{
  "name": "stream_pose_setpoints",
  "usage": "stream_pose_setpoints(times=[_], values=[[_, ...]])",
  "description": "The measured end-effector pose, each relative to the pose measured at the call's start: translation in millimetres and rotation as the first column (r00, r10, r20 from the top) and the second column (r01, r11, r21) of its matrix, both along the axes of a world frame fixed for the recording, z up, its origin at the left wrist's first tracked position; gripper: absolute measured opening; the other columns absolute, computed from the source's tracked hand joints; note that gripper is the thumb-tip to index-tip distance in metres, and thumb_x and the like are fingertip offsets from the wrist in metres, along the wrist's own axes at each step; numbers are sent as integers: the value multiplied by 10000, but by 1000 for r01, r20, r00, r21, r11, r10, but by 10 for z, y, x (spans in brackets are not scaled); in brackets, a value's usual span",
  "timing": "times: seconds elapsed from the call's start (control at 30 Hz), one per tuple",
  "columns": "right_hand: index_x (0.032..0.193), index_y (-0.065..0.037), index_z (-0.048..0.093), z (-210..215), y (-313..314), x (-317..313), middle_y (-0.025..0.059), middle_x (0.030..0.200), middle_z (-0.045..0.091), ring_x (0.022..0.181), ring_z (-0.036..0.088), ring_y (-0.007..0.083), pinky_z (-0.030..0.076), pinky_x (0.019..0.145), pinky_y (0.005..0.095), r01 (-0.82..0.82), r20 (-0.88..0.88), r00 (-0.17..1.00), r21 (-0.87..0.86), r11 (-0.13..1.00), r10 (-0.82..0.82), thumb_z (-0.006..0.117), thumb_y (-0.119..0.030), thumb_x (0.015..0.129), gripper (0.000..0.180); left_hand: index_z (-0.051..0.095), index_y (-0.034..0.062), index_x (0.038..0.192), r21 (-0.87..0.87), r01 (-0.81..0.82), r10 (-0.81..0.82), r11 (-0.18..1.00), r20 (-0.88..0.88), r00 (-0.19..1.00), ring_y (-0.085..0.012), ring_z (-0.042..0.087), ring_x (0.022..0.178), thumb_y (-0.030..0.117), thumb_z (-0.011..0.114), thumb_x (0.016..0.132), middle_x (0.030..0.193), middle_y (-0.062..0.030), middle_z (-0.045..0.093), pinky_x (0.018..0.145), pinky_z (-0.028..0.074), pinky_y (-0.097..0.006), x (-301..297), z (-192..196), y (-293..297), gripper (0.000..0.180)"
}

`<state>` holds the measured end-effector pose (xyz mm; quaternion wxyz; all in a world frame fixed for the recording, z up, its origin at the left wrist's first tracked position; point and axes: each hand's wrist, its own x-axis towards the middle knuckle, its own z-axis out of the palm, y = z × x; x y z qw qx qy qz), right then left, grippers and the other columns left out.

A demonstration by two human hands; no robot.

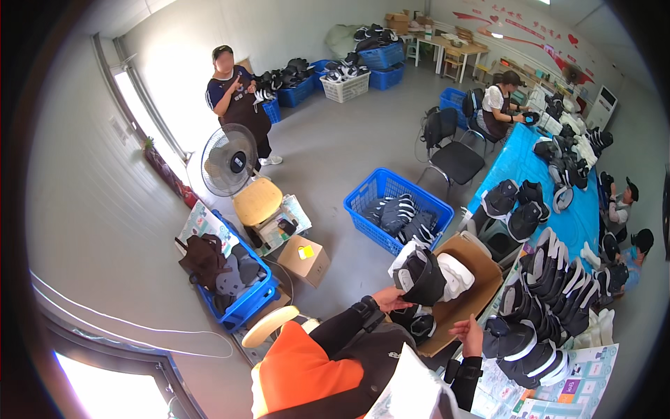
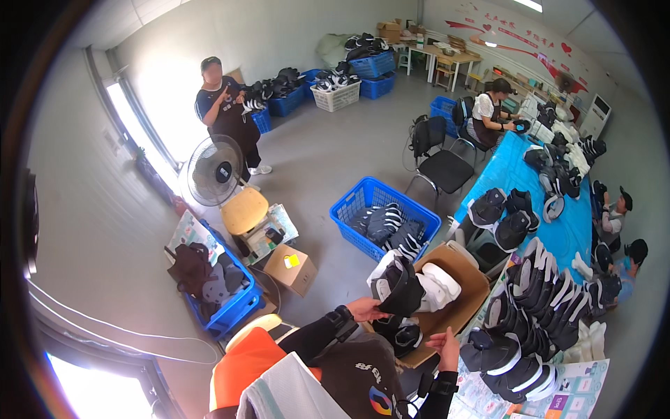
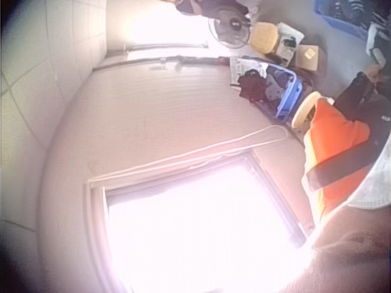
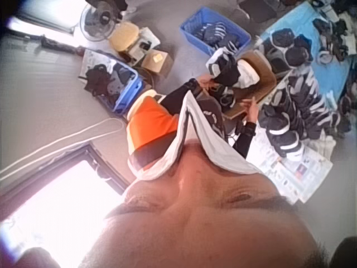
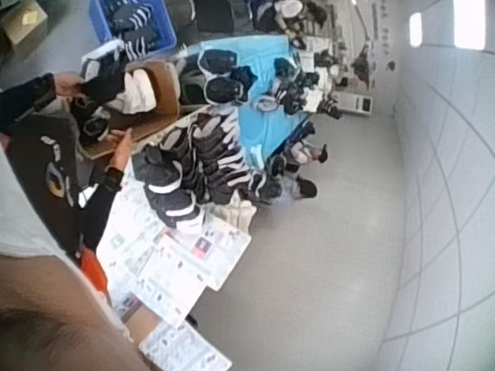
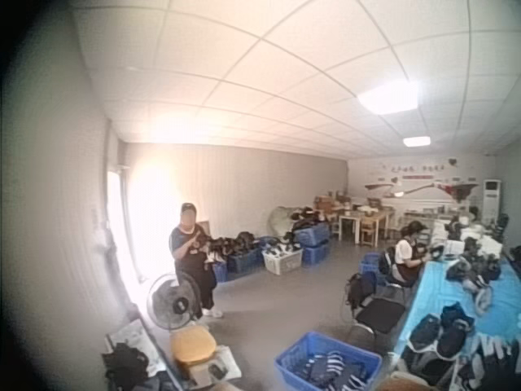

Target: The person takes shoe components from a box and uses a handheld air nozzle to blow dust or debris off the surfaces before placing them on a stack.

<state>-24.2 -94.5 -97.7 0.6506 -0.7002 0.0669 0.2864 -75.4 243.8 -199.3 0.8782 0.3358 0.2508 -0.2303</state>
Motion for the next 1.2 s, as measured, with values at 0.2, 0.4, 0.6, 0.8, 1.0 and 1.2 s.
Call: stream_pose_setpoints(times=[0.2, 0.4, 0.6, 0.8, 1.0, 1.2], values=[[922, -29, 697, -111, -141, -111, 106, 755, 743, 691, 725, 166, 460, 598, 236, 14, -27, 1000, 8, 1000, -14, 413, -515, 1070, 583, 486, 48, 1439, 13, 6, -6, 1000, -7, 1000, -251, 715, 1024, 140, 438, 1075, 1246, -199, 695, 830, 614, -308, 10, -36, -146, 379], [945, -18, 709, -117, -308, -223, 102, 769, 748, 695, 727, 163, 419, 570, 230, 88, -65, 994, -28, 996, -90, 414, -495, 1075, 575, 520, 17, 1382, 36, -1, 0, 999, 9, 1000, -269, 704, 1057, 179, 421, 1096, 1257, -175, 675, 918, 590, -338, 48, 21, -307, 344], [960, -27, 689, -81, -402, -286, 106, 782, 751, 714, 731, 180, 458, 609, 229, 115, -58, 992, 19, 993, -114, 431, -485, 1067, 536, 527, 7, 1369, -14, 22, -22, 1000, -45, 999, -274, 709, 1065, 172, 416, 1093, 1276, -173, 672, 923, 585, -338, 93, -19, -386, 340], [971, -25, 687, -85, -447, -274, 109, 783, 752, 733, 736, 190, 469, 639, 236, 108, -83, 991, 23, 994, -106, 436, -482, 1066, 530, 521, 3, 1368, -1, 54, -54, 999, 48, 997, -269, 714, 1049, 180, 407, 1098, 1267, -171, 677, 910, 589, -328, 71, -160, -373, 343], [954, 5, 698, -122, -530, -302, 133, 786, 755, 731, 736, 200, 494, 641, 250, 112, -46, 993, 26, 993, -111, 450, -473, 1070, 551, 507, -2, 1374, -10, 34, -34, 999, -16, 999, -261, 712, 1041, 180, 399, 1101, 1270, -176, 667, 902, 591, -328, 29, -108, -404, 346], [1075, 21, 658, 71, -712, -355, 153, 857, 746, 789, 735, 235, 558, 751, 303, 126, 79, 988, 120, 985, -136, 509, -357, 1063, 406, 484, -37, 1381, -11, 42, -43, 999, -24, 999, -303, 703, 1059, 183, 417, 1096, 1271, -214, 651, 930, 585, -380, 137, -42, -478, 366]])
